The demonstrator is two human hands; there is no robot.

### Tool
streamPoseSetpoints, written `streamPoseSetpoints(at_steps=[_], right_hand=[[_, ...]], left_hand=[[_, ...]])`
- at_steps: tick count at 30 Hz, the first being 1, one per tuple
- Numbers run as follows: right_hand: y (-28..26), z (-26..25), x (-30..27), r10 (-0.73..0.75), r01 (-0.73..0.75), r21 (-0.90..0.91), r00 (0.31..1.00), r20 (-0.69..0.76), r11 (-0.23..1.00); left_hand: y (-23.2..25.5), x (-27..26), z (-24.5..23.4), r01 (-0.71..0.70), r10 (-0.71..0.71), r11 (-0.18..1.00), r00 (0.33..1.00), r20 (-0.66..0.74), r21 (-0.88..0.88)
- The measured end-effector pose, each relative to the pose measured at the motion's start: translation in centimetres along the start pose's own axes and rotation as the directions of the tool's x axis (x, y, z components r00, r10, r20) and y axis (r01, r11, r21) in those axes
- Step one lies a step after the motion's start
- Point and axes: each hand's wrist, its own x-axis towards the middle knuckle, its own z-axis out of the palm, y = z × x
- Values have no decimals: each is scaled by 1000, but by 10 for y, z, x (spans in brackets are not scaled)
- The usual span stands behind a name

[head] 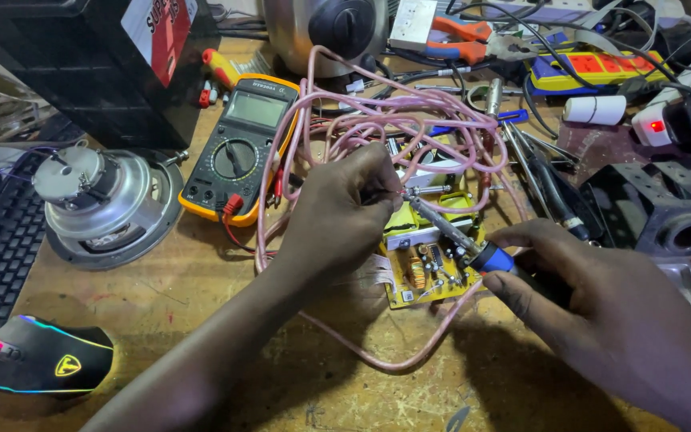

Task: Soldering wires and components onto a circuit board on a cluttered workbench.

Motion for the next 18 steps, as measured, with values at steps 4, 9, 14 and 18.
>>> streamPoseSetpoints(at_steps=[4, 9, 14, 18], right_hand=[[-4, 0, -3, 45, -46, 37, 998, 32, 998], [-1, 6, -3, 25, -25, 92, 1000, 4, 995], [-1, 9, -6, -8, 11, 72, 999, -38, 997], [-2, 8, -9, -37, 35, -38, 998, -47, 999]], left_hand=[[0, -1, 0, 30, -30, 999, 1000, -6, -32], [1, -1, 2, 49, -50, 997, 999, -13, -58], [-1, -1, 2, 37, -37, 998, 999, -9, -44], [0, -2, 2, 51, -50, 998, 999, 13, -49]])
